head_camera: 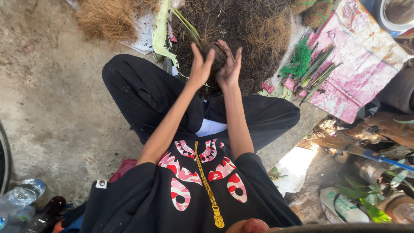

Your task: The person sits on the ground and repeatedly packs dark soil-like material around small green plant stems, then wraps each bundle with fibrous coconut coir. The person handles the materials by hand, forming compact bundles and securing them with the coir.

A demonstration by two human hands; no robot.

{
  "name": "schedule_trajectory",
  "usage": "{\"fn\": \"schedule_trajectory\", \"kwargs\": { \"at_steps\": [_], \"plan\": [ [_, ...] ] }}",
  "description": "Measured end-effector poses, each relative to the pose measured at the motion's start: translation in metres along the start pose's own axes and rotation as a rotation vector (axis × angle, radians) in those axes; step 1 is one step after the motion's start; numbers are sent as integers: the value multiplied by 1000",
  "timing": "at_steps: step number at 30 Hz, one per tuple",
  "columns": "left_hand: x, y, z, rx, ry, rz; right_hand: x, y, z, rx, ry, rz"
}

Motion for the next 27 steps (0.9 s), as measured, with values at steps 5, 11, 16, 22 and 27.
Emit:
{"fn": "schedule_trajectory", "kwargs": {
  "at_steps": [5,11,16,22,27],
  "plan": [
    [96,1,-57,299,475,347,-14,-7,3,37,-100,117],
    [160,20,-81,224,609,81,-41,-18,-16,174,-238,-62],
    [167,37,-90,100,625,0,-57,-14,-41,198,-295,-35],
    [184,34,-95,89,781,49,-64,-9,-48,112,-142,-7],
    [207,39,-102,-78,787,53,-68,-9,-38,-13,9,149]
  ]
}}
Point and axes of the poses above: each hand's wrist, its own z-axis towards the middle knuckle, its own y-axis out of the palm, x = y × z, the point moved 10 cm from there along z, towards the middle knuckle, and after that the axes turned 9 degrees about -y, right-handed, at the moved point
